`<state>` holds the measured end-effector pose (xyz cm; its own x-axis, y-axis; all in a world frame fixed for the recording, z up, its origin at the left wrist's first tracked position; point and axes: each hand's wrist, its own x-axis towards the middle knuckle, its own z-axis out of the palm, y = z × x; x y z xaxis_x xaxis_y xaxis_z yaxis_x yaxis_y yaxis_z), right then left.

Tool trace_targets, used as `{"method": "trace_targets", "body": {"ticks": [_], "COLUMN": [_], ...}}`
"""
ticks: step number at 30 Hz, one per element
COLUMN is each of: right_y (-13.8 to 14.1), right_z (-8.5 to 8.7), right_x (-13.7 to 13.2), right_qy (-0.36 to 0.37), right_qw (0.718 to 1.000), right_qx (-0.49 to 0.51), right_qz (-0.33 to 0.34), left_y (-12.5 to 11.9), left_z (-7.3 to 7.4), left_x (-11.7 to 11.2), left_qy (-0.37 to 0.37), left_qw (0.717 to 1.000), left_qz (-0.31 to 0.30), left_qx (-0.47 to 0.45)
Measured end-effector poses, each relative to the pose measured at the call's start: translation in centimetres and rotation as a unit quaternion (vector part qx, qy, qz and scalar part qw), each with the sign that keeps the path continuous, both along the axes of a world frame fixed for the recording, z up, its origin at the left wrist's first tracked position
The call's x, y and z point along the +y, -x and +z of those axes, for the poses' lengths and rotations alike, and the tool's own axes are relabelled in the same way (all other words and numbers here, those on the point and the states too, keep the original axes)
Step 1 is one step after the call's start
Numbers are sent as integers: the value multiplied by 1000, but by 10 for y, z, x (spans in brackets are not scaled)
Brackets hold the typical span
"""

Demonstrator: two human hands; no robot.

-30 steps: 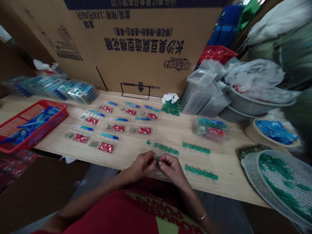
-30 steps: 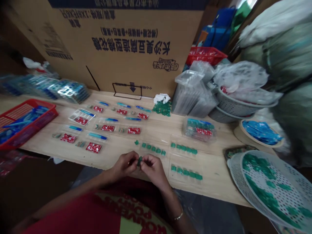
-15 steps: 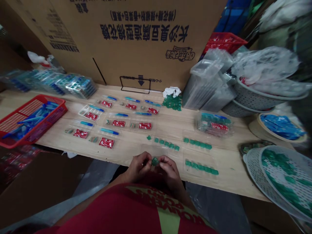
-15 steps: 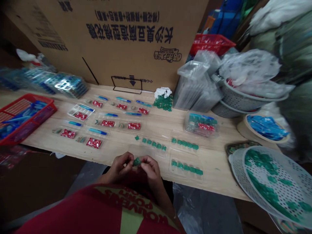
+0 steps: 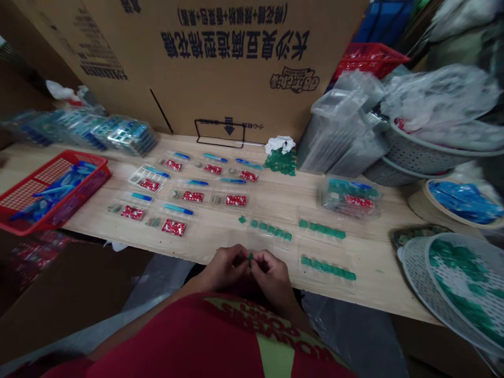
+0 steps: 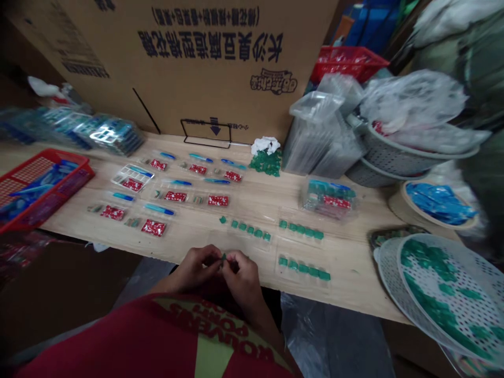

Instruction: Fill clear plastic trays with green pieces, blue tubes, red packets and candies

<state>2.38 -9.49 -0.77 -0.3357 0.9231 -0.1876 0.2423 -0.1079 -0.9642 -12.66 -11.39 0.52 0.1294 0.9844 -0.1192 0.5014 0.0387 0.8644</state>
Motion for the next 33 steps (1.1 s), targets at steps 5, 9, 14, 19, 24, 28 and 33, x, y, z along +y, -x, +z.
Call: {"method": "trace_targets", "body": {"ticks": [5,9,14,19,24,28,33], "right_y": [-2,-2,2,1,-8,-9,-9], "right_z": [2,3,0,-6,-8,-11,-17], "right_x": [-1,-1,-4,-1,6,8,9], "right_qy": [-102,-137,-68,20,127,152,126], "right_qw": [990,985,996,993,969,954,947], "right_qx": [-81,-88,-53,22,205,259,296], "right_qz": [52,64,-29,-111,-49,11,2], "left_y": [-2,-4,-3,2,4,3,-2], "left_z": [2,3,-2,-3,1,4,12], "left_x": [1,0,-1,-2,-2,1,9], "left_qy": [-4,0,-1,0,31,80,179], "left_qw": [979,972,985,996,990,972,915], "left_qz": [-61,-52,26,90,98,105,98], "left_qx": [195,229,170,13,-92,-194,-348]}}
